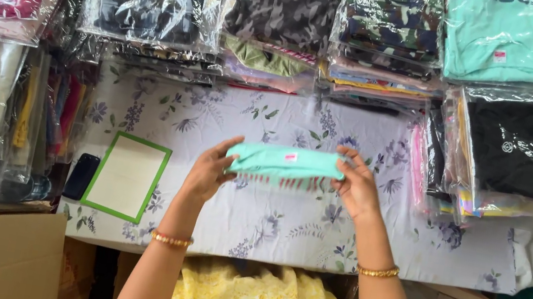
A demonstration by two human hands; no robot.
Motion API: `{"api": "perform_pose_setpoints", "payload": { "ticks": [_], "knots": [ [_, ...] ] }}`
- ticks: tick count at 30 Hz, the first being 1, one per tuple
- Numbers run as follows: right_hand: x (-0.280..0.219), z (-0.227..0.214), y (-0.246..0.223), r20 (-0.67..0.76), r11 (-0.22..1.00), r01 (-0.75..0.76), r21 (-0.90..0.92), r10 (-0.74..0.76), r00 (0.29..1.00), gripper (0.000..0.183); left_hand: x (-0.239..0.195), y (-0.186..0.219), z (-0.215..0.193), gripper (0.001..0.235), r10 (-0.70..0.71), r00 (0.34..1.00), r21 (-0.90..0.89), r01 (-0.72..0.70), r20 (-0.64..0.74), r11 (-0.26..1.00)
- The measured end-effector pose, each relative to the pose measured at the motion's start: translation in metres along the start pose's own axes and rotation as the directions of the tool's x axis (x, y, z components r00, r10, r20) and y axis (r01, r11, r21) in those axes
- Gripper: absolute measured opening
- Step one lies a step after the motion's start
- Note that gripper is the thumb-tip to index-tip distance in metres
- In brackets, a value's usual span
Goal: The person folds a black printed garment and places it aside, then folds a pair of camouflage pants and wraps them in a clear plastic bag. They then fold a teal t-shirt, smooth it flat, and wrap it in plastic as well, adding it to the packed stack.
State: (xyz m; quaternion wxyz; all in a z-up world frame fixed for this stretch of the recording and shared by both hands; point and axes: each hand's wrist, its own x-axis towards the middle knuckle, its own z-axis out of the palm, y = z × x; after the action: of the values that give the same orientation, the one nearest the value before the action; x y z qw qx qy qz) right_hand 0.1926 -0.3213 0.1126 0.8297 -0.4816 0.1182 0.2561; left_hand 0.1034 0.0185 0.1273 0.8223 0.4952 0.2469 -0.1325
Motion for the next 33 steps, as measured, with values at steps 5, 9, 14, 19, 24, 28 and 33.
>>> {"api": "perform_pose_setpoints", "payload": {
  "ticks": [5, 9, 14, 19, 24, 28, 33],
  "knots": [
    [-0.007, 0.013, -0.016, -0.02, 0.976, 0.196, -0.093, -0.199, 0.98, 0.029, 0.003, 0.027, 0.02, 0.053, 0.184, 0.981, 0.058, -0.188, 0.06, 0.98],
    [0.006, -0.031, 0.061, -0.106, 0.91, 0.124, -0.396, -0.179, 0.978, 0.027, 0.043, -0.062, -0.031, 0.053, 0.221, 0.975, 0.26, -0.216, 0.01, 0.941],
    [0.016, -0.105, 0.187, -0.151, 0.811, -0.062, -0.582, -0.033, 0.988, 0.028, 0.038, -0.17, -0.07, 0.053, 0.054, 0.975, 0.476, 0.056, -0.215, 0.878],
    [0.006, -0.104, 0.193, -0.146, 0.705, -0.053, -0.707, -0.072, 0.987, 0.027, 0.017, -0.171, -0.056, 0.045, 0.236, 0.911, 0.738, 0.101, -0.338, 0.668],
    [0.02, -0.023, 0.146, 0.191, 0.096, 0.268, -0.959, -0.483, 0.855, 0.033, 0.04, -0.141, -0.021, 0.039, 0.625, 0.779, 0.912, -0.224, -0.044, 0.343],
    [0.07, 0.007, 0.159, 0.49, -0.228, 0.439, -0.869, -0.283, 0.824, 0.05, 0.081, -0.123, 0.013, 0.058, 0.549, 0.76, 0.912, -0.411, 0.348, -0.009],
    [0.113, 0.006, 0.138, 0.406, -0.366, 0.331, -0.87, -0.15, 0.902, 0.07, 0.112, -0.114, 0.001, 0.062, 0.492, 0.818, 0.95, -0.302, 0.297, -0.072]
  ]
}}
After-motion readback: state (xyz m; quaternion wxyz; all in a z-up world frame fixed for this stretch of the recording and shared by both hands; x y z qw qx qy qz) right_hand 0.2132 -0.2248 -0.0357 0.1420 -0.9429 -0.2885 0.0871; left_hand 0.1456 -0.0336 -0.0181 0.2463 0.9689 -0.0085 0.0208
